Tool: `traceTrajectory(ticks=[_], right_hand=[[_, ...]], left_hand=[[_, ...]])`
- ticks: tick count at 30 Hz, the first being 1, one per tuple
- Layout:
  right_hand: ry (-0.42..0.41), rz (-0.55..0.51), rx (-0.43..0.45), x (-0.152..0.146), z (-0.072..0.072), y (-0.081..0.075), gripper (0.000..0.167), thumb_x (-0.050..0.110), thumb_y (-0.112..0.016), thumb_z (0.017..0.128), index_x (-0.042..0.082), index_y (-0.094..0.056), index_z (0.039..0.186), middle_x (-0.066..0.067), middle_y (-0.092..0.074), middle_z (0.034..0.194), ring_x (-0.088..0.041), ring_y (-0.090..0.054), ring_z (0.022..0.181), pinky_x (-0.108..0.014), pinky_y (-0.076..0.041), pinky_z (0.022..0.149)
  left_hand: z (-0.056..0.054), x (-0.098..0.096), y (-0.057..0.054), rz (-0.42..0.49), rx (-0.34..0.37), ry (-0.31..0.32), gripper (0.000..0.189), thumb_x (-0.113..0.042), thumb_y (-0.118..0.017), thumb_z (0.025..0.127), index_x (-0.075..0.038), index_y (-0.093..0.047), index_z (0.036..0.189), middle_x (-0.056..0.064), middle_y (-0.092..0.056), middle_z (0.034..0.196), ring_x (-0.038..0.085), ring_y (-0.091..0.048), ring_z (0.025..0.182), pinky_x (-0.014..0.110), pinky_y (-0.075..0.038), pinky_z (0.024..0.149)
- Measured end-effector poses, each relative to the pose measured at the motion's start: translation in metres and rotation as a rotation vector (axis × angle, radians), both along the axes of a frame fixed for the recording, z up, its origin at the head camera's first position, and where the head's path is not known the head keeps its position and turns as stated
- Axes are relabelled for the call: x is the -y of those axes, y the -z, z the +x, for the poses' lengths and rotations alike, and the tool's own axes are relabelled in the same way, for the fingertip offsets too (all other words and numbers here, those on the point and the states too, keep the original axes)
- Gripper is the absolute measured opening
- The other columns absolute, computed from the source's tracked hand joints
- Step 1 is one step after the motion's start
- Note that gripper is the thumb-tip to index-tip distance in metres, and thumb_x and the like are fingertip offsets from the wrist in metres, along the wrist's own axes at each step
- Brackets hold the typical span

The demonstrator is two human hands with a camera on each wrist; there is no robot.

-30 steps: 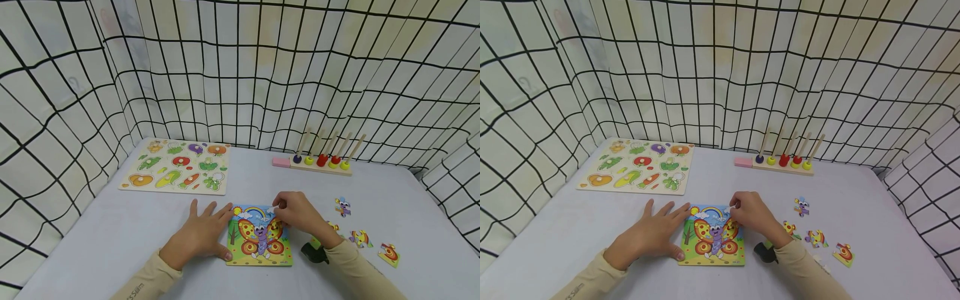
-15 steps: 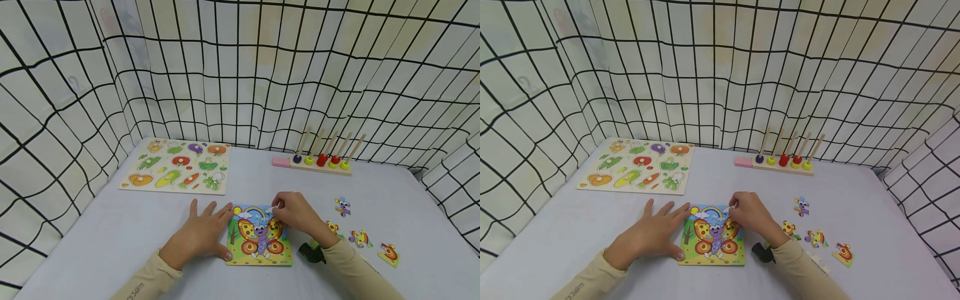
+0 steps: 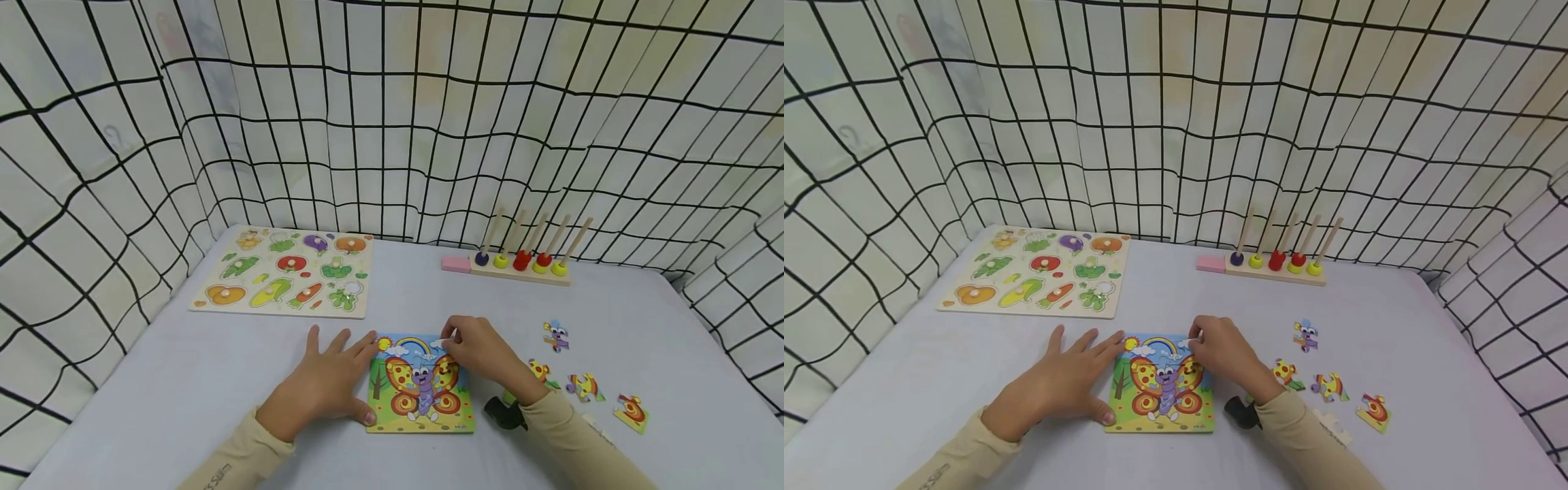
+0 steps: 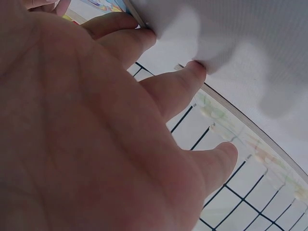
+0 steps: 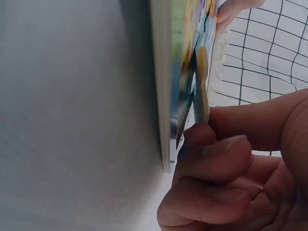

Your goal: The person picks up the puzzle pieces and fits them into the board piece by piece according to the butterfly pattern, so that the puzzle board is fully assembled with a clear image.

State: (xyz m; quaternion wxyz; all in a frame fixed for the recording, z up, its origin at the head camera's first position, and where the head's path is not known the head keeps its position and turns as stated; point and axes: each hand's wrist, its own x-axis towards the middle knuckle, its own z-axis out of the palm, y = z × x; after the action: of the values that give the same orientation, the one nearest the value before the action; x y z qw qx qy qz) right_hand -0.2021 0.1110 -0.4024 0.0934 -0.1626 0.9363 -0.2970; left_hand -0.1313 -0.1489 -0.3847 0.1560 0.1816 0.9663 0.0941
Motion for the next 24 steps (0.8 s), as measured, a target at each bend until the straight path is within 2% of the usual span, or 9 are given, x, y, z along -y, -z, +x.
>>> traceTrajectory(ticks=[8, 17, 24], right_hand=[[0.018, 0.010, 0.000, 0.002, 0.002, 0.001, 0.006, 0.005, -0.076, 0.098, 0.006, -0.069, 0.099, -0.001, -0.061, 0.073, -0.017, -0.055, 0.066, -0.029, -0.048, 0.059], [-0.039, 0.024, -0.067, 0.009, 0.005, 0.001, 0.008, -0.002, -0.073, 0.098, 0.003, -0.067, 0.100, -0.002, -0.064, 0.077, -0.016, -0.056, 0.067, -0.030, -0.052, 0.059], [-0.044, 0.021, -0.087, 0.011, 0.006, 0.001, 0.008, -0.001, -0.075, 0.097, 0.003, -0.068, 0.100, -0.002, -0.066, 0.079, -0.016, -0.058, 0.068, -0.029, -0.055, 0.061]], left_hand=[[0.001, 0.000, 0.000, -0.001, 0.001, -0.006, 0.109, -0.056, -0.094, 0.074, -0.012, -0.047, 0.162, 0.006, -0.035, 0.173, 0.046, -0.028, 0.157, 0.082, 0.000, 0.118], [0.001, 0.001, 0.000, -0.004, -0.003, 0.000, 0.110, -0.057, -0.094, 0.074, -0.012, -0.047, 0.163, 0.006, -0.035, 0.173, 0.046, -0.028, 0.157, 0.082, -0.001, 0.118], [0.000, 0.001, 0.001, -0.004, -0.006, 0.004, 0.110, -0.058, -0.093, 0.074, -0.012, -0.047, 0.162, 0.007, -0.035, 0.173, 0.047, -0.028, 0.156, 0.082, -0.001, 0.118]])
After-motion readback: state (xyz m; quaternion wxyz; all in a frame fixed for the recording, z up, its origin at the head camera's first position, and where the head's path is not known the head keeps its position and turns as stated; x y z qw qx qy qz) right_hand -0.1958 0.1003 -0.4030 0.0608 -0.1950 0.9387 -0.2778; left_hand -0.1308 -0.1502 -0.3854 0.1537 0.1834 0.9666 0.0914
